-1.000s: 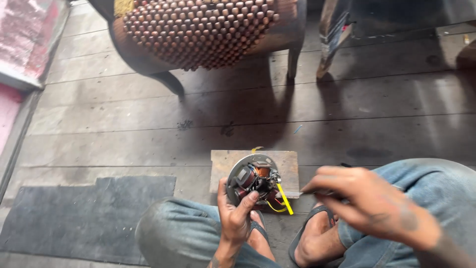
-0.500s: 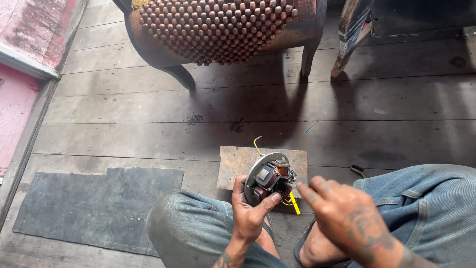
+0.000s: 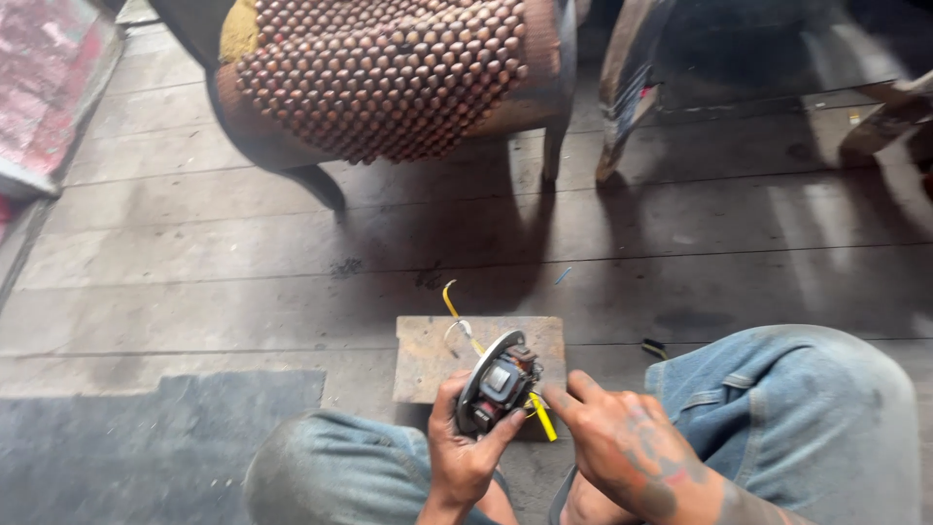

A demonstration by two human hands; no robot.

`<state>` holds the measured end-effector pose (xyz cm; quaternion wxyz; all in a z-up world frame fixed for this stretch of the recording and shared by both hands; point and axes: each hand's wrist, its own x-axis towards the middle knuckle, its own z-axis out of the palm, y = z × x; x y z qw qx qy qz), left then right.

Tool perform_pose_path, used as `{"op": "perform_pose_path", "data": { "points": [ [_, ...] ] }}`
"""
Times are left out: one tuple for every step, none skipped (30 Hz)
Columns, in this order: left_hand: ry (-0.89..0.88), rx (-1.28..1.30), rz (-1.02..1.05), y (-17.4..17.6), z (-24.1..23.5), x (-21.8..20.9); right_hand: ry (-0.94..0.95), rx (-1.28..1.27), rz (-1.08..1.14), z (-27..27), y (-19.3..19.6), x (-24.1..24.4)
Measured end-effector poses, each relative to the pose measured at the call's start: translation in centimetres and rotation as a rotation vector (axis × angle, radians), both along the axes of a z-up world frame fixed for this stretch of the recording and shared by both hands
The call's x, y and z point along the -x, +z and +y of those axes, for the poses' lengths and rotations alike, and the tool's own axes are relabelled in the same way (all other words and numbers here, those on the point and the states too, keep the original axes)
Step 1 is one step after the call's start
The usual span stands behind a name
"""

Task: Repairing a motorcycle stator by inspecting the coils and using a screwdriver to adjust components.

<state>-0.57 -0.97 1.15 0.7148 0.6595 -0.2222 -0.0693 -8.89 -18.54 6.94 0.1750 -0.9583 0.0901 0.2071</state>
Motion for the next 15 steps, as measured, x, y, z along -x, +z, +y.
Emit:
{"op": "perform_pose_path", "data": {
  "points": [
    [0.014,-0.005,0.004,-0.3,0.0,0.1,-0.029,0.002,-0.037,0.0,0.0,0.0],
    [-0.004,0.007,0.005,-0.7,0.2,0.1,-0.047,0.014,-0.036,0.1,0.4,-0.1],
    [0.014,0.016,-0.005,-1.3,0.2,0.2,0.017,-0.094,-0.017,0.1,0.8,-0.1],
    [0.033,0.025,-0.014,-1.8,0.1,0.1,0.080,-0.202,-0.001,0.1,1.2,-0.2],
    [0.007,0.040,-0.007,-1.9,-0.5,0.5,0.053,-0.189,0.003,-0.1,0.7,-0.2],
    [0.094,0.148,0.056,-2.1,-1.2,0.9,0.061,-0.115,-0.085,-0.3,0.1,-0.3],
    [0.181,0.250,0.123,-2.3,-1.6,1.3,0.071,-0.041,-0.172,-0.4,-0.6,-0.4],
    [0.155,0.259,0.132,-1.9,-1.6,1.5,0.045,-0.028,-0.166,-0.4,-0.2,-0.2],
    [0.185,0.170,0.191,-1.5,-1.6,1.5,0.099,-0.094,-0.152,-0.5,0.2,-0.1],
    [0.213,0.080,0.248,-1.0,-1.6,1.6,0.153,-0.161,-0.139,-0.5,0.6,-0.1],
    [0.194,0.091,0.250,-1.9,-1.9,1.6,0.136,-0.146,-0.139,-1.3,0.6,0.0],
    [0.326,0.089,0.205,-2.8,-2.2,1.7,0.145,-0.194,-0.249,-2.0,0.7,0.1],
    [0.456,0.084,0.161,-3.5,-2.4,1.7,0.152,-0.244,-0.359,-2.6,0.8,0.2],
    [0.435,0.090,0.165,-5.0,-1.6,1.4,0.134,-0.232,-0.359,-4.0,2.1,0.1],
    [0.473,-0.030,0.131,-6.5,-0.9,1.0,0.119,-0.257,-0.254,-5.5,3.5,-0.1]
  ]
}}
